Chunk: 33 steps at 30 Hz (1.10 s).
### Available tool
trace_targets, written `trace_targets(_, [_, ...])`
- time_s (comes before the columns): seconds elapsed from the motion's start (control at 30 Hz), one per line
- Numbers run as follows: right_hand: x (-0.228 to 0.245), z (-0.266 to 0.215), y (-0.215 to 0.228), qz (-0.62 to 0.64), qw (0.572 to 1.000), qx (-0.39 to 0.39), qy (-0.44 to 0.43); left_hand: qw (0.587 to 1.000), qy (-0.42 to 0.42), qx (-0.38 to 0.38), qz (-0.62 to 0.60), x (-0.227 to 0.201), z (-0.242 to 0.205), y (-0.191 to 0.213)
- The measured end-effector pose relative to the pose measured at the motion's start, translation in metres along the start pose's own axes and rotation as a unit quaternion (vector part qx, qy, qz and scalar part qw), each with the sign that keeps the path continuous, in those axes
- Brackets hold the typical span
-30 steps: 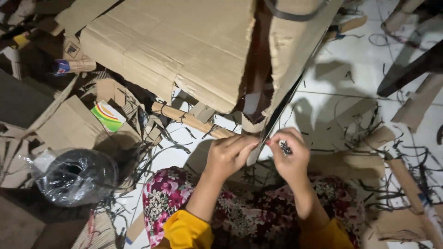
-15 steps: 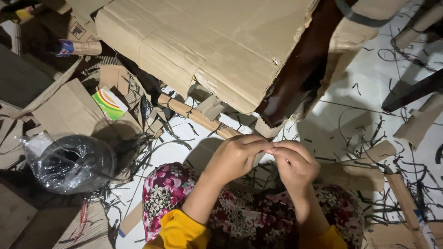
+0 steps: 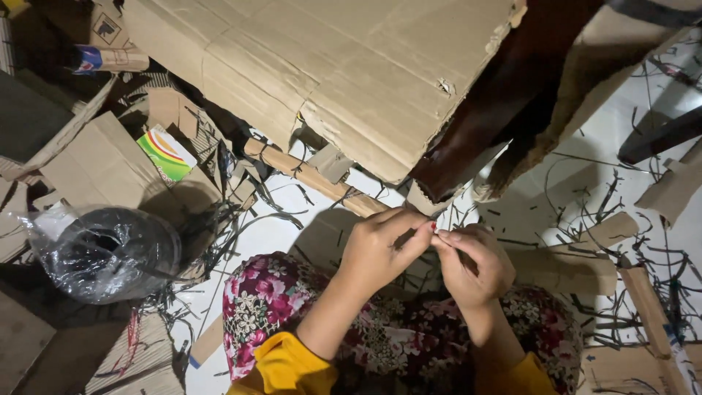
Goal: The person sits on the floor and ties a black cord around a cardboard tube attached to a wooden frame. They use scissors to cut the cord and then tie a knot to secure it.
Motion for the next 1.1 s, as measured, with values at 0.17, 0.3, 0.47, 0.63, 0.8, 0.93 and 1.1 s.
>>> trace_targets(0.17, [0.019, 0.024, -0.013, 0.035, 0.999, 0.028, 0.019, 0.999, 0.011, -0.031, 0.015, 0.008, -0.006, 0.001])
trace_targets(0.3, [0.015, 0.011, -0.013, -0.022, 0.996, 0.033, 0.085, 0.998, -0.006, -0.039, 0.051, 0.004, -0.007, 0.000])
trace_targets(0.47, [0.015, 0.004, -0.017, -0.074, 0.991, 0.034, 0.105, 0.999, 0.044, -0.017, 0.023, 0.010, -0.009, -0.001])
trace_targets(0.63, [0.018, 0.006, -0.020, -0.071, 0.991, 0.054, 0.099, 0.978, 0.204, 0.040, -0.017, 0.026, -0.007, 0.000])
trace_targets(0.8, [0.005, -0.003, -0.021, -0.077, 0.990, 0.060, 0.102, 0.986, 0.119, 0.109, -0.035, 0.020, -0.005, 0.001])
trace_targets(0.93, [-0.006, -0.014, -0.021, -0.068, 0.992, 0.054, 0.093, 0.996, -0.027, 0.081, 0.039, -0.002, -0.006, 0.009])
trace_targets(1.1, [-0.007, -0.015, -0.021, -0.072, 0.992, 0.059, 0.079, 0.986, -0.106, -0.084, 0.093, 0.018, -0.028, 0.006])
Point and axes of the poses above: each hand's wrist, its own z-axis towards the middle knuckle, its own y-axis out of the back of the hand, x = y × z, the point moved 7 cm from there along z, towards the middle knuckle, and after that the axes turned 2 degrees about -x, right-handed, at the moved point
